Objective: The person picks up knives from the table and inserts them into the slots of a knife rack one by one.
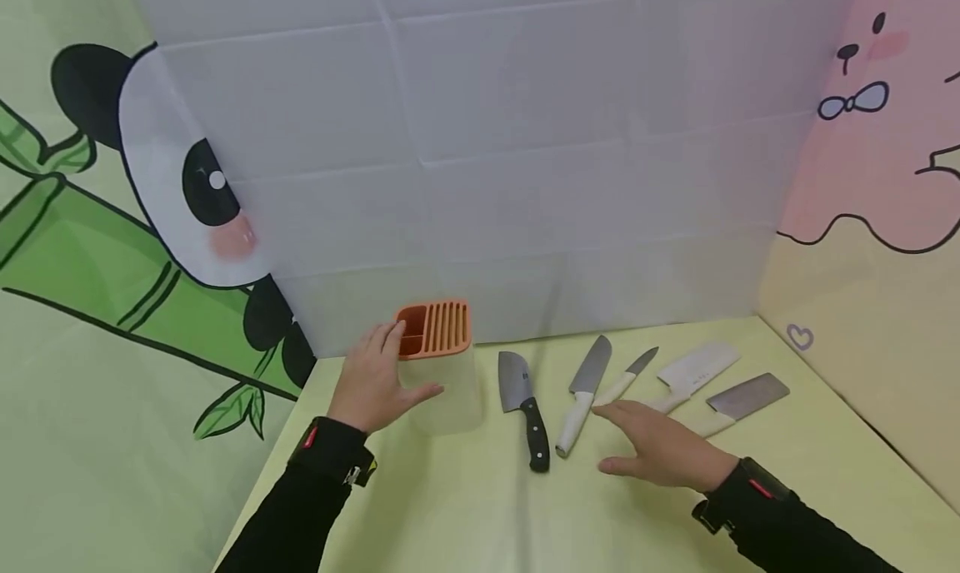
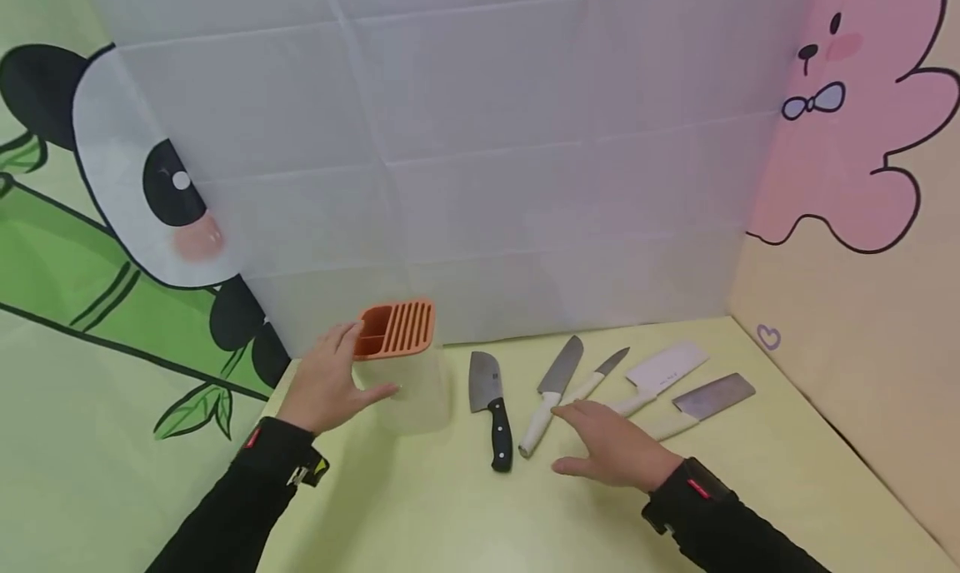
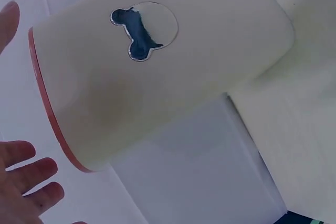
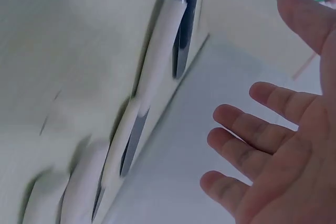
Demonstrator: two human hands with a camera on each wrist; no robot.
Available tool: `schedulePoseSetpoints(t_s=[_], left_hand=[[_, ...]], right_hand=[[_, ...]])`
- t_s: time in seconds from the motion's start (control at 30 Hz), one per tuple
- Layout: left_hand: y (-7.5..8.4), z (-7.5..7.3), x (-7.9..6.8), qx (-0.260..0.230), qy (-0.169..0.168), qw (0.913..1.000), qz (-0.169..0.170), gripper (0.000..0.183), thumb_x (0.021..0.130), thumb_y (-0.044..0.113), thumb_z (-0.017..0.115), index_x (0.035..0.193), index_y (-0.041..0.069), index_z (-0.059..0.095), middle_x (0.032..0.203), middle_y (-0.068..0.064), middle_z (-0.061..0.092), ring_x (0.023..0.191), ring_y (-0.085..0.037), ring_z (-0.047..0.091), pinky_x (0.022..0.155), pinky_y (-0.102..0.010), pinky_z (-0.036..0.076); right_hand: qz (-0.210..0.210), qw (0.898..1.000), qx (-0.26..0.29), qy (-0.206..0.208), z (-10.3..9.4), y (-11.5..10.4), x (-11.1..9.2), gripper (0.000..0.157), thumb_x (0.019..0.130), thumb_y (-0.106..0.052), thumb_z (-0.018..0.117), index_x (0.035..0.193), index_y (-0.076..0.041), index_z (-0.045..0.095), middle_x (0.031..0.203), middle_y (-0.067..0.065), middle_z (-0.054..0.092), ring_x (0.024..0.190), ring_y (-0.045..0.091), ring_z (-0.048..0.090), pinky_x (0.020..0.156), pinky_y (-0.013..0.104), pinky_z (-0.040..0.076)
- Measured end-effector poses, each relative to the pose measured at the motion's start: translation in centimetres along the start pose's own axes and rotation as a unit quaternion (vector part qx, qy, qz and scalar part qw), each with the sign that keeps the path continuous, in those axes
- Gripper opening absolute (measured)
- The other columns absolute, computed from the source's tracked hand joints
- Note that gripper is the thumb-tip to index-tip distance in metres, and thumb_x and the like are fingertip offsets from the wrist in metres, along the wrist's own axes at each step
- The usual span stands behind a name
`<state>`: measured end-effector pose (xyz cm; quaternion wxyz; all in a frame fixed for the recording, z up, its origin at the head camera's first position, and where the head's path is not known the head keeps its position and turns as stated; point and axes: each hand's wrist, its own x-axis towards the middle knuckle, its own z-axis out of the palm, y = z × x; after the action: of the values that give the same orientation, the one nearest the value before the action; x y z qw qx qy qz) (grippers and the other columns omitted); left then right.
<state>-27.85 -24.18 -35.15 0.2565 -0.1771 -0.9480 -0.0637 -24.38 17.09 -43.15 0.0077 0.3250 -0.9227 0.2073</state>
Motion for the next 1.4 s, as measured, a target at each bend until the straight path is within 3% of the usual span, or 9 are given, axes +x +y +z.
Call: schedulePoseSetpoints(t_s=[0.2,0.37,0.5,0.63,0.77,0.93,1.17,1.4], left_hand=[[0.7,1.6,2.5,0.019,-0.062,0.9979,0.004,0.113,0.068,0.079,0.059,0.143,0.0,0.029,0.142,-0.02,0.037,0.131,-0.038,0.029,0.098,-0.07,0.03],[0.9,2.5,3.5,0.015,-0.11,0.9933,-0.03,0.116,0.069,0.082,0.054,0.143,-0.003,0.027,0.137,-0.023,0.042,0.125,-0.039,0.038,0.097,-0.066,0.034],[0.2,3.4,3.6,0.002,-0.098,0.9936,-0.057,0.1,0.068,0.081,0.057,0.126,0.001,0.045,0.107,-0.014,0.059,0.099,-0.032,0.055,0.087,-0.057,0.045],[-0.3,3.8,3.9,-0.013,-0.087,0.994,-0.064,0.081,0.067,0.078,0.061,0.108,0.009,0.052,0.083,-0.003,0.058,0.077,-0.024,0.057,0.071,-0.046,0.052],[-0.5,3.8,4.5,-0.018,-0.089,0.9945,-0.052,0.08,0.068,0.076,0.062,0.109,0.008,0.053,0.081,-0.002,0.058,0.071,-0.021,0.057,0.063,-0.041,0.054],[-1.2,3.7,5.2,-0.015,-0.098,0.9936,-0.055,0.08,0.069,0.073,0.065,0.11,0.005,0.052,0.083,-0.005,0.058,0.072,-0.022,0.057,0.064,-0.041,0.054],[-2.5,4.5,6.1,-0.005,-0.116,0.9912,-0.063,0.087,0.069,0.076,0.061,0.117,0.005,0.049,0.092,-0.007,0.059,0.079,-0.023,0.058,0.067,-0.042,0.055],[-3.1,4.8,6.6,0.001,-0.113,0.9911,-0.069,0.088,0.068,0.076,0.062,0.117,0.005,0.05,0.091,-0.008,0.059,0.078,-0.024,0.059,0.068,-0.043,0.055]], right_hand=[[-0.041,0.999,-0.021,-0.008,3.9,-1.3,3.7,0.078,0.081,-0.063,0.061,0.133,-0.007,0.048,0.124,0.012,0.055,0.115,0.028,0.048,0.097,0.051,0.042],[-0.007,0.999,-0.036,0.01,6.7,-2.2,5.8,0.08,0.079,-0.064,0.063,0.132,-0.005,0.049,0.12,0.013,0.058,0.113,0.028,0.05,0.098,0.057,0.037],[0.031,0.998,-0.043,0.027,7.6,-2.9,7.5,0.079,0.079,-0.062,0.064,0.127,0.0,0.052,0.111,0.015,0.062,0.103,0.03,0.056,0.089,0.052,0.045],[0.061,0.996,-0.052,0.034,8.2,-3.0,9.0,0.073,0.079,-0.06,0.065,0.118,0.0,0.056,0.095,0.01,0.064,0.089,0.028,0.057,0.075,0.045,0.049],[0.082,0.994,-0.07,0.035,8.7,-2.5,10.3,0.06,0.078,-0.06,0.065,0.103,-0.006,0.059,0.076,0.0,0.057,0.072,0.019,0.052,0.061,0.038,0.045],[0.09,0.992,-0.084,0.036,8.9,-2.5,11.5,0.052,0.077,-0.059,0.067,0.085,-0.01,0.053,0.063,-0.003,0.047,0.058,0.015,0.047,0.05,0.035,0.041],[0.115,0.984,-0.129,0.036,9.2,-2.1,12.5,0.059,0.076,-0.059,0.069,0.09,-0.004,0.053,0.06,0.0,0.045,0.053,0.015,0.044,0.048,0.034,0.04],[0.13,0.984,-0.114,0.033,9.4,-1.8,13.1,0.056,0.075,-0.056,0.071,0.082,-0.006,0.047,0.059,0.001,0.044,0.051,0.016,0.043,0.047,0.035,0.038]])
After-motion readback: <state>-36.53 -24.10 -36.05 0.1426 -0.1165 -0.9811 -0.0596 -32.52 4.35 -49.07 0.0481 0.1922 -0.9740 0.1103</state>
